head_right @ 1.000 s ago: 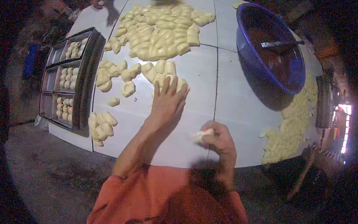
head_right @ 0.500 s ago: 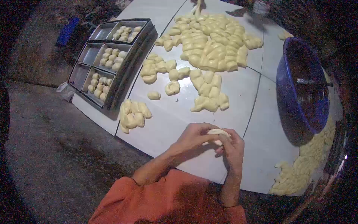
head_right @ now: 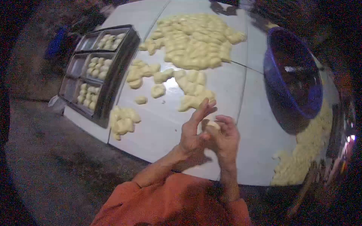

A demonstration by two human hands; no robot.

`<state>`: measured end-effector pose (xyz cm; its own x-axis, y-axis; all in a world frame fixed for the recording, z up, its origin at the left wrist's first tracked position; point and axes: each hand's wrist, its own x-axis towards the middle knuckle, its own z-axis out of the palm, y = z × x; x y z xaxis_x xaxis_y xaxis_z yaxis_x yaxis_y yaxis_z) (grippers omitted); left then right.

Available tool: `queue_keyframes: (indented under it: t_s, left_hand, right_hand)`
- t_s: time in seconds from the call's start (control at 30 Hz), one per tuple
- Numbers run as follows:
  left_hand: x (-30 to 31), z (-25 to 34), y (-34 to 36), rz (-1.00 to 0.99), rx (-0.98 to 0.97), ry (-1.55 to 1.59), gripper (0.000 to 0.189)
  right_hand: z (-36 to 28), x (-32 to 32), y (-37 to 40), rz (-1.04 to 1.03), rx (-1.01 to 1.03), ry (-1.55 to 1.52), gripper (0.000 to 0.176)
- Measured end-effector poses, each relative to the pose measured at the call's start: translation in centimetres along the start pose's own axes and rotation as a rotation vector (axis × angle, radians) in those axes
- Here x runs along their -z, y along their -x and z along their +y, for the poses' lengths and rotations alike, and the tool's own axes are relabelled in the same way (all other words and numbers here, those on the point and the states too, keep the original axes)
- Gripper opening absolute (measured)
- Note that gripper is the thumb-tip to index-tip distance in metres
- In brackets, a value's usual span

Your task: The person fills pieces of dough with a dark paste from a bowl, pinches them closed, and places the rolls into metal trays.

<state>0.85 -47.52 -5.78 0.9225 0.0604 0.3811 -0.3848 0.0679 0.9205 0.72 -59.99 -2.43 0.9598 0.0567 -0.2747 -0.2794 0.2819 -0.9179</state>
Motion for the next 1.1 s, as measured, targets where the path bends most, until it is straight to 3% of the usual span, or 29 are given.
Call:
queue_keyframes:
  t_s: [0.03, 0.13, 0.23, 0.37, 0.4, 0.43, 0.47, 0.53, 0.6, 0.63, 0.7, 0.73, 0.8, 0.9, 1.03, 1.1]
  left_hand:
    - [-1.1, -0.8, 0.0, -0.003, -0.066, 0.115, 0.092]
    - [-4.1, -2.2, 0.6, 0.195, 0.079, 0.346, 0.093]
    - [-5.8, -2.2, 0.4, 0.218, 0.165, 0.4, 0.095]
    - [-5.8, -2.6, 0.4, 0.129, 0.398, 0.464, 0.098]
    - [-5.8, -2.5, 0.0, 0.1, 0.459, 0.504, 0.099]
    - [-5.5, -1.6, -0.7, 0.068, 0.412, 0.327, 0.091]
    - [-5.0, -0.9, -1.2, 0.013, 0.522, 0.356, 0.087]
    - [-3.3, -0.4, -1.3, -0.097, 0.742, 0.402, 0.08]
    - [-1.6, -1.3, -0.5, -0.154, 0.785, 0.293, 0.062]
    - [-1.0, 0.4, -1.5, -0.117, 0.798, 0.198, 0.049]
    - [-0.6, 1.5, -1.9, -0.006, 0.857, 0.271, 0.046]
    - [-0.2, 1.7, -1.7, 0.051, 0.884, 0.306, 0.044]
    - [1.2, -0.1, -0.9, -0.021, 0.846, 0.158, 0.044]
    - [1.6, -0.4, -0.1, -0.048, 0.846, 0.13, 0.043]
    - [2.0, -0.9, 0.6, -0.106, 0.866, 0.095, 0.039]
    - [1.8, -0.4, 0.8, -0.075, 0.912, 0.127, 0.039]
  right_hand:
    - [-0.2, 0.0, 0.0, -0.036, -0.035, -0.126, 0.033]
    - [-0.9, 0.1, -0.7, -0.149, -0.097, -0.503, 0.019]
    - [-1.2, 0.3, -1.9, -0.123, -0.042, -0.544, 0.018]
    - [-0.9, 2.9, -3.8, -0.25, -0.091, -0.639, 0.022]
    - [-1.7, 3.4, -4.1, -0.233, -0.059, -0.586, 0.023]
    - [-2.5, 4.2, -4.5, -0.213, -0.025, -0.533, 0.024]
    - [-3.4, 5.2, -5.0, -0.189, 0.011, -0.48, 0.026]
    - [-6.4, 7.4, -6.7, 0.066, 0.26, -0.291, 0.027]
    - [-9.7, 11.4, -9.8, 0.181, 0.449, 0.011, 0.021]
    - [-11.8, 12.8, -11.2, 0.279, 0.511, 0.268, 0.022]
    - [-14.9, 15.5, -14.1, 0.319, 0.443, 0.483, 0.024]
    - [-15.8, 17.7, -16.2, 0.27, 0.364, 0.577, 0.024]
    - [-16.0, 21.9, -20.9, 0.165, 0.2, 0.758, 0.024]
    - [-15.1, 23.7, -25.0, -0.02, 0.217, 1.229, 0.023]
    - [-12.2, 26.3, -29.1, -0.246, 0.094, 1.408, 0.026]
    - [-11.1, 26.8, -29.6, -0.475, 0.094, 1.356, 0.028]
